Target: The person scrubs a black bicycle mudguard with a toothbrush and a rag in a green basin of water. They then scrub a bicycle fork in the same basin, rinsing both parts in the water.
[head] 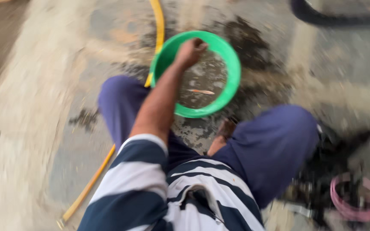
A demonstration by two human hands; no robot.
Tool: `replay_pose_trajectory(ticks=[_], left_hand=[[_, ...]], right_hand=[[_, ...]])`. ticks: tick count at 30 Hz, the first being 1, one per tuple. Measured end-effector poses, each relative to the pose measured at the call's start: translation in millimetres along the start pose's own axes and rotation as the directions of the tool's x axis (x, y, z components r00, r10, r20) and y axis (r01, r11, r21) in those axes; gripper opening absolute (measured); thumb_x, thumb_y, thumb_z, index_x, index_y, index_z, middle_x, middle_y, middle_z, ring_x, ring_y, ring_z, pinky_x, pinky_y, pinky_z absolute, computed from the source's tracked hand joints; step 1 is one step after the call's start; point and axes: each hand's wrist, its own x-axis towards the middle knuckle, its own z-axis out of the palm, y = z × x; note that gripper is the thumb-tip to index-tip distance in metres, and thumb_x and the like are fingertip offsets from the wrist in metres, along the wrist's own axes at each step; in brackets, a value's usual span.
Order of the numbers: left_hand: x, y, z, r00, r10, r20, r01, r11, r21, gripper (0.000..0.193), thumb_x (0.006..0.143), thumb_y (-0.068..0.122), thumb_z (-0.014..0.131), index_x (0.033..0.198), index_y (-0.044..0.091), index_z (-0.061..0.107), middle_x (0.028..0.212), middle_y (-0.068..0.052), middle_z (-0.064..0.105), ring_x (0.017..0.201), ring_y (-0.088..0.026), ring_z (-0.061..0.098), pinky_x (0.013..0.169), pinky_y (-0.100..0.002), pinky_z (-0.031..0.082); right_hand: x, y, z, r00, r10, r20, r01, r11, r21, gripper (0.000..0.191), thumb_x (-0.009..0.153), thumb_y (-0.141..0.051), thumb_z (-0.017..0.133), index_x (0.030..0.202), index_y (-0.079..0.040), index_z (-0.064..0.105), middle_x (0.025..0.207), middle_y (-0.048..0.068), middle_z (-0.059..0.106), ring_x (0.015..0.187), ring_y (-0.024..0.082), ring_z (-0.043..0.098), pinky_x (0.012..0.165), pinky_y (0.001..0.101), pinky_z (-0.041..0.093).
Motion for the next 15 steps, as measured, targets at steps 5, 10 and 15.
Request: replay_pose_trajectory(ticks=[5,10,15], left_hand=[[21,-52,12,0.992,-0.081,0.097,0.033,0.907,0.419,0.036,0.117,0.033,0.043,0.137,0.010,0.062,0.121,-0.023,0.068,0.107,-0.043,0.063,0.090,-0.054,0.047],[15,-69,45,0.963,0.035,0.267,0.089,0.895,-0.438,0.017,0.116,0.018,0.062,0.129,0.007,0.064,0.099,0.001,0.062,0.079,-0.010,0.055,0.065,-0.027,0.043],[2,-53,74,0.935,-0.041,0.353,0.151,0.945,-0.291,0.011,0.116,0.017,0.064,0.117,0.006,0.064,0.104,-0.001,0.069,0.086,-0.010,0.063,0.072,-0.026,0.052]], right_hand=[[-49,99,-70,0.967,0.214,-0.137,-0.180,0.958,0.222,0.024,0.093,-0.027,0.065,0.097,-0.004,0.072,0.090,0.014,0.071,0.070,0.026,0.063,0.061,0.0395,0.051],[-104,210,-183,0.838,0.529,-0.135,-0.369,0.732,0.573,0.021,0.094,-0.024,0.063,0.093,-0.005,0.073,0.086,0.012,0.072,0.065,0.023,0.063,0.057,0.0374,0.051],[-222,220,-55,0.574,0.799,0.181,-0.563,0.224,0.795,0.019,0.094,-0.020,0.062,0.089,-0.006,0.075,0.081,0.010,0.073,0.059,0.021,0.063,0.053,0.0353,0.050]])
